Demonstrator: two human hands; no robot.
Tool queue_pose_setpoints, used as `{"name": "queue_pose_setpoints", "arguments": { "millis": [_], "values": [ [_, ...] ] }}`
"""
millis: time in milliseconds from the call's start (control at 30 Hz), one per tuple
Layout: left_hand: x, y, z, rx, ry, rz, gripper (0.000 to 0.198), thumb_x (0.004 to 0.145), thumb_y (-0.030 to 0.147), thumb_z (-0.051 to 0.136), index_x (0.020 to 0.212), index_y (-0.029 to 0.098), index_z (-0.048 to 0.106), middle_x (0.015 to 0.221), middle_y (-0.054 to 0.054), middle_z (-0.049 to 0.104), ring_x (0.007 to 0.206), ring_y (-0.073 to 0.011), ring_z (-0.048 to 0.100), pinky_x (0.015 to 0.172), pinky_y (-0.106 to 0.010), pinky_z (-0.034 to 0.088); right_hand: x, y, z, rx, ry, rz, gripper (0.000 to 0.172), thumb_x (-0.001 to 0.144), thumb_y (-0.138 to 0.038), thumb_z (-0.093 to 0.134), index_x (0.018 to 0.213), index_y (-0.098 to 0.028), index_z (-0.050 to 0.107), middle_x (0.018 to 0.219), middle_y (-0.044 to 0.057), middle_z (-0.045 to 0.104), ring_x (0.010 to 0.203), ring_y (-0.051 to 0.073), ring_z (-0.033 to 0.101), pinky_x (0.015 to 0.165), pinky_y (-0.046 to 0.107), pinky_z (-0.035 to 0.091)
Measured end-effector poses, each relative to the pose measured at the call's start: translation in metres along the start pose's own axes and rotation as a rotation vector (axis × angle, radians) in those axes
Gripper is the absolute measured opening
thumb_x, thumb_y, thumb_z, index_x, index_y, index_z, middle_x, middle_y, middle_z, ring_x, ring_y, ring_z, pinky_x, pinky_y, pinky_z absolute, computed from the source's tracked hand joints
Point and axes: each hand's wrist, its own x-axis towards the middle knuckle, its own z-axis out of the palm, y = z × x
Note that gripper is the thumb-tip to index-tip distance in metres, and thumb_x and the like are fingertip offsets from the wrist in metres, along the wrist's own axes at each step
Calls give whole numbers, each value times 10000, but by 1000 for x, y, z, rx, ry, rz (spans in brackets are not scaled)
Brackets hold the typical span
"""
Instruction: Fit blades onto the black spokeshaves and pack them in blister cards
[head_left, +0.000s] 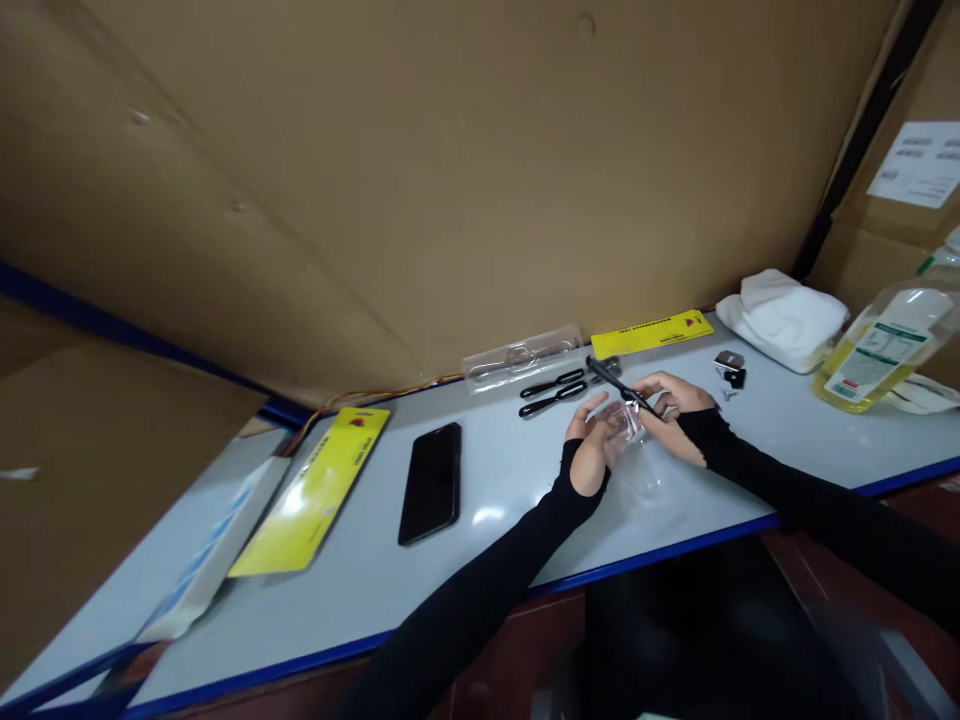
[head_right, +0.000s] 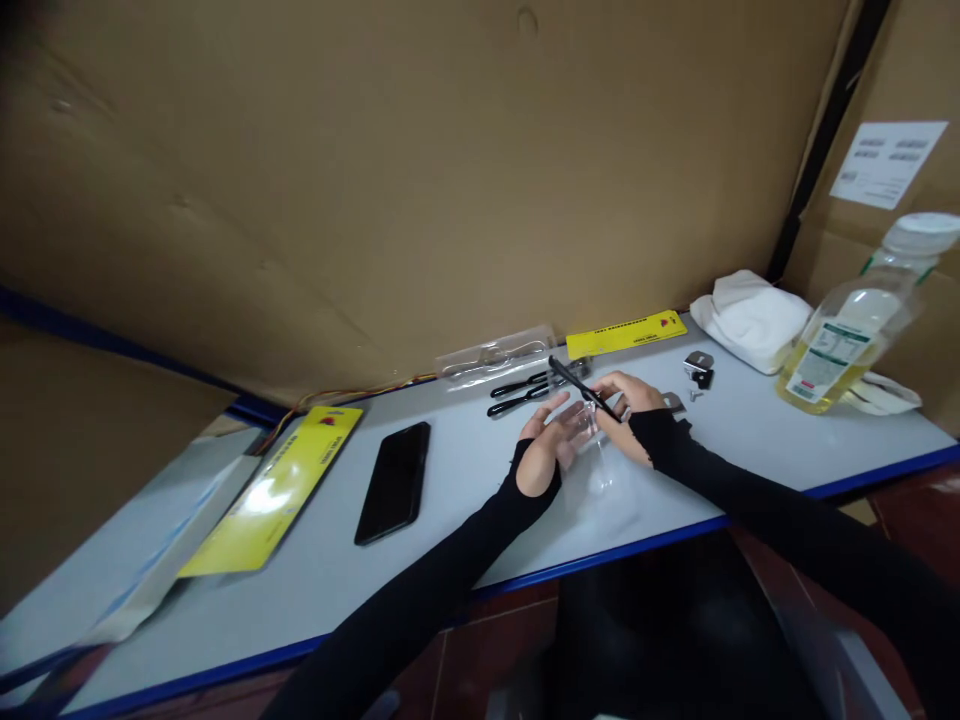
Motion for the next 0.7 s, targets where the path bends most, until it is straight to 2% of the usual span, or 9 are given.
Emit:
{"name": "queue_pose_setpoints", "arguments": {
  "millis": [67, 133, 200, 267, 367, 433, 500, 600, 700],
  "values": [
    [-1, -6, 4, -32, 45, 21, 632, 563, 161, 866, 1055, 258, 481, 960, -16, 706, 949, -206, 734, 962, -418, 553, -3, -1, 4, -85, 32, -99, 279, 759, -124, 677, 1013, -220, 742, 954, 28, 704, 583, 92, 548, 524, 228, 429],
    [-2, -12, 7, -42, 41, 35, 639, 590, 226, 900, 1021, 277, 431, 881, 31, 678, 838, -172, 713, 928, -397, 560, -5, -3, 7, -118, 46, -174, 325, 757, -126, 687, 1056, -228, 763, 973, 35, 683, 611, 101, 557, 532, 233, 436],
    [-2, -14, 8, -20, 22, 20, 651, 635, 352, 940, 995, 284, 402, 796, 73, 626, 733, -152, 681, 874, -395, 579, -6, -2, 8, -130, 17, -216, 311, 776, -145, 700, 1061, -240, 781, 967, 33, 678, 626, 106, 566, 544, 236, 444],
    [-2, -15, 6, 5, 14, -12, 680, 659, 486, 955, 1008, 282, 409, 807, 73, 627, 729, -158, 686, 839, -404, 598, -6, 1, 7, -148, -14, -238, 289, 788, -133, 689, 1034, -245, 794, 962, 28, 684, 616, 100, 559, 555, 237, 453],
    [0, -14, 3, 7, -19, 0, 782, 604, 521, 996, 1131, 278, 471, 1162, -30, 717, 879, -206, 738, 829, -432, 628, -4, 6, 3, -161, -47, -259, 362, 784, -147, 712, 1126, -245, 779, 982, 30, 665, 603, 95, 554, 546, 236, 458],
    [2, -11, 1, 27, -83, 47, 835, 622, 507, 994, 1265, 287, 509, 1402, -95, 659, 978, -241, 744, 814, -429, 643, -4, 6, 0, -163, -19, -277, 414, 785, -159, 725, 1189, -239, 766, 964, 29, 644, 590, 92, 546, 530, 234, 453],
    [5, -9, 1, 87, -129, 100, 861, 683, 557, 950, 1382, 283, 529, 1453, -127, 640, 1002, -250, 742, 760, -377, 646, -4, 4, -3, -174, 40, -312, 400, 807, -141, 703, 1190, -231, 774, 950, 33, 645, 584, 91, 536, 524, 236, 450],
    [7, -8, -1, 232, -106, 138, 939, 713, 685, 873, 1470, 233, 551, 1275, -140, 730, 868, -220, 741, 600, -282, 599, -5, -2, -6, -195, 54, -333, 347, 829, -136, 693, 1151, -218, 794, 960, 46, 661, 592, 95, 537, 515, 239, 444],
    [7, -12, -5, 365, -64, 82, 1105, 690, 776, 825, 1563, 191, 483, 987, -100, 766, 693, -209, 706, 443, -255, 511, -8, -8, -9, -212, -21, -266, 318, 838, -147, 702, 1137, -198, 798, 971, 49, 661, 591, 92, 539, 509, 240, 442]
  ]
}}
